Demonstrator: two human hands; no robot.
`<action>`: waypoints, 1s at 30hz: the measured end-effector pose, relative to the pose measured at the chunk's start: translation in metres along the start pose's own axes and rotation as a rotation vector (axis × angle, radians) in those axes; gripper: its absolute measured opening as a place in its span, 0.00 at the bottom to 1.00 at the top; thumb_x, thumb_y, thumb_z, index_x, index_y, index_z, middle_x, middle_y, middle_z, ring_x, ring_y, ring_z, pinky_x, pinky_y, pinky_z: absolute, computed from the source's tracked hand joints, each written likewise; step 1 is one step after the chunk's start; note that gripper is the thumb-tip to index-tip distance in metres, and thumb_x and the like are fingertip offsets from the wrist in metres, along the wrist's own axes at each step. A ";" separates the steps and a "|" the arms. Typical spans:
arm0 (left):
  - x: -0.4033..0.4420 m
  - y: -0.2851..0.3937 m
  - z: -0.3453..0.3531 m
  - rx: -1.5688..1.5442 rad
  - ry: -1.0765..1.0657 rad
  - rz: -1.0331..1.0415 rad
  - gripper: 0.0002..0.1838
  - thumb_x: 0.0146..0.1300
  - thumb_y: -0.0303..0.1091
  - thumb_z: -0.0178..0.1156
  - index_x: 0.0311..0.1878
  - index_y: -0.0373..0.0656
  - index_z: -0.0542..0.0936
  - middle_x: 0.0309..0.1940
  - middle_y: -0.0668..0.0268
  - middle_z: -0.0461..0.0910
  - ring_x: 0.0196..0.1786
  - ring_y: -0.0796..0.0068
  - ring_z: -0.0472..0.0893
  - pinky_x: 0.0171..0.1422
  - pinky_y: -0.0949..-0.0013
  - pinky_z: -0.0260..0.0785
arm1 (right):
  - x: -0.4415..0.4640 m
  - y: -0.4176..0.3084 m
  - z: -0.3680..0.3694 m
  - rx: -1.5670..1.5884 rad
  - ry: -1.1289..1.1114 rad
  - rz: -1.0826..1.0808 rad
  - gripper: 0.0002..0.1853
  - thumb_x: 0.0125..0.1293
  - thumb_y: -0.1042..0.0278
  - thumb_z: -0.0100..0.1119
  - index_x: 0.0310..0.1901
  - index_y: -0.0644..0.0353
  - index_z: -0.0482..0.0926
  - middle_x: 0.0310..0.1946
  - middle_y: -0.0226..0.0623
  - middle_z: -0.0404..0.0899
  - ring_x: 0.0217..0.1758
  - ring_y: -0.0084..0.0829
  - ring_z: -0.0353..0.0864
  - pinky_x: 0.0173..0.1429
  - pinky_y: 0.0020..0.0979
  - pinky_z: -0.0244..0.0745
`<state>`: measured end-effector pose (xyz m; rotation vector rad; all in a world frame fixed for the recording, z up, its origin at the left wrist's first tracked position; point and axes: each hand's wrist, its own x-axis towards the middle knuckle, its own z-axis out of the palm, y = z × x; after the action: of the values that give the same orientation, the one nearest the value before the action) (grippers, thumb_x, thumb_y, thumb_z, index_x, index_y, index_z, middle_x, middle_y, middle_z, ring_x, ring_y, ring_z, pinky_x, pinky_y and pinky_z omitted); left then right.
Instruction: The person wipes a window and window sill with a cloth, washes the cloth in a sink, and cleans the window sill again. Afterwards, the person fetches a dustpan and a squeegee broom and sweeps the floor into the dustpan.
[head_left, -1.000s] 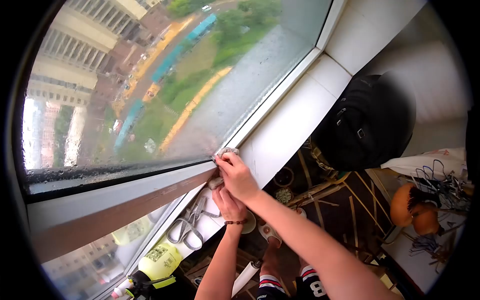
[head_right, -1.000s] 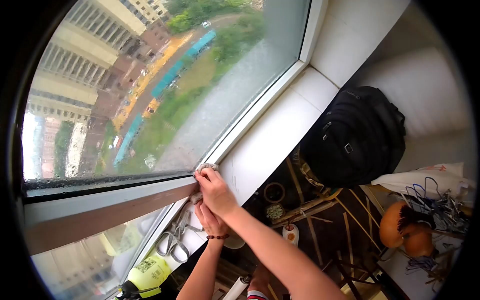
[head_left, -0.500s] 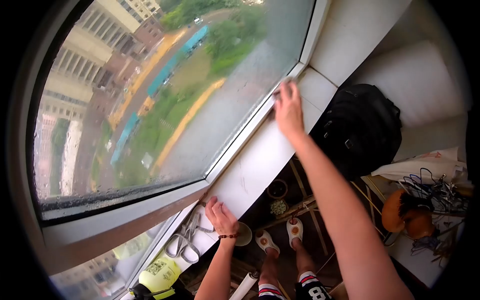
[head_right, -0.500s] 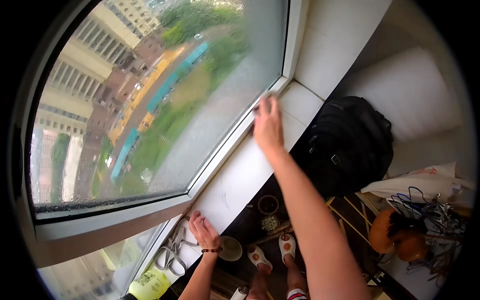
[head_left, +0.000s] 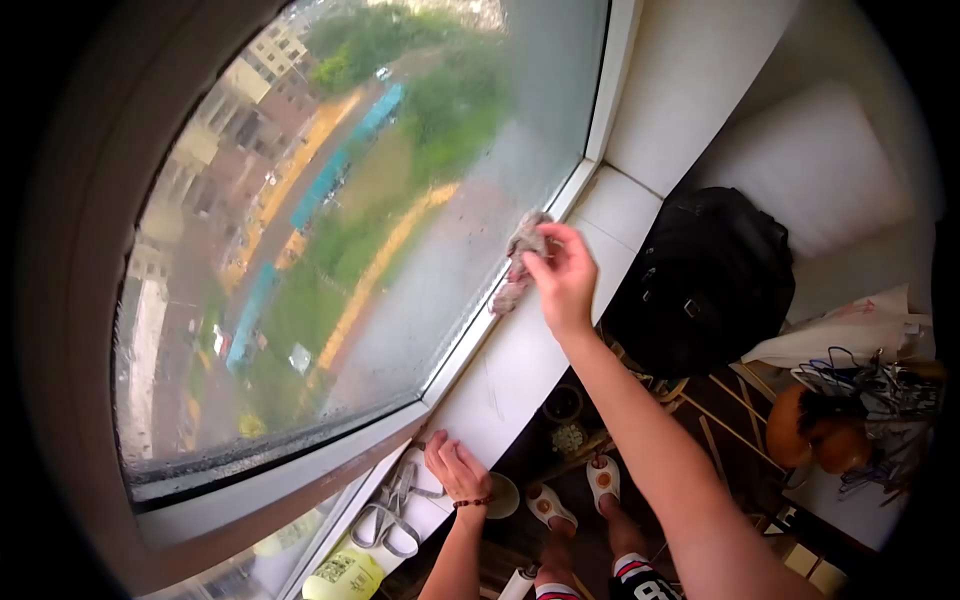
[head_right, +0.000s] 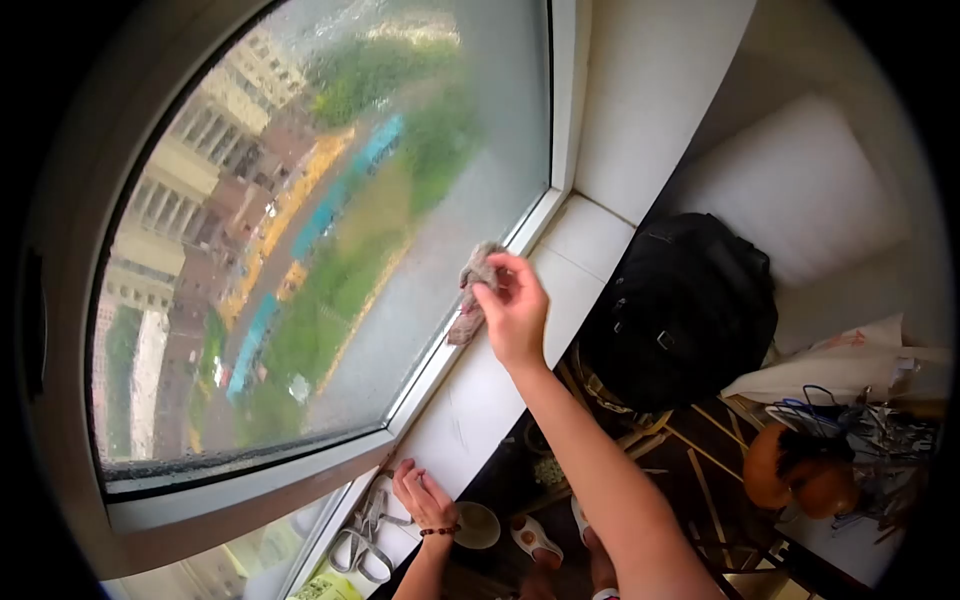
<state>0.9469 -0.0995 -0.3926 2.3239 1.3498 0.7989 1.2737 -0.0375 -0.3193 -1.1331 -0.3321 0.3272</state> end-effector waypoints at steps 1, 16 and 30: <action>0.001 0.002 -0.001 0.007 -0.012 -0.012 0.06 0.63 0.21 0.54 0.43 0.35 0.74 0.54 0.46 0.76 0.59 0.43 0.73 0.67 0.45 0.62 | 0.003 -0.019 0.005 0.049 0.075 -0.084 0.22 0.64 0.84 0.59 0.60 0.64 0.72 0.51 0.39 0.79 0.49 0.27 0.82 0.51 0.28 0.81; 0.002 0.007 -0.003 0.024 -0.004 0.030 0.05 0.63 0.22 0.52 0.41 0.35 0.74 0.53 0.45 0.76 0.57 0.42 0.73 0.64 0.46 0.62 | 0.092 -0.158 0.128 -0.296 0.046 -0.655 0.42 0.80 0.40 0.34 0.79 0.69 0.43 0.80 0.60 0.39 0.85 0.52 0.35 0.85 0.47 0.34; -0.001 0.007 -0.008 0.026 -0.037 0.012 0.06 0.63 0.21 0.54 0.42 0.35 0.75 0.54 0.46 0.76 0.59 0.44 0.73 0.68 0.44 0.61 | 0.066 -0.002 0.054 -0.150 0.079 -0.060 0.46 0.79 0.35 0.29 0.79 0.69 0.33 0.82 0.52 0.27 0.86 0.44 0.26 0.85 0.43 0.26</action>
<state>0.9465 -0.1036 -0.3822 2.3565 1.3397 0.7428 1.3115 0.0335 -0.2907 -1.2776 -0.3244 0.2062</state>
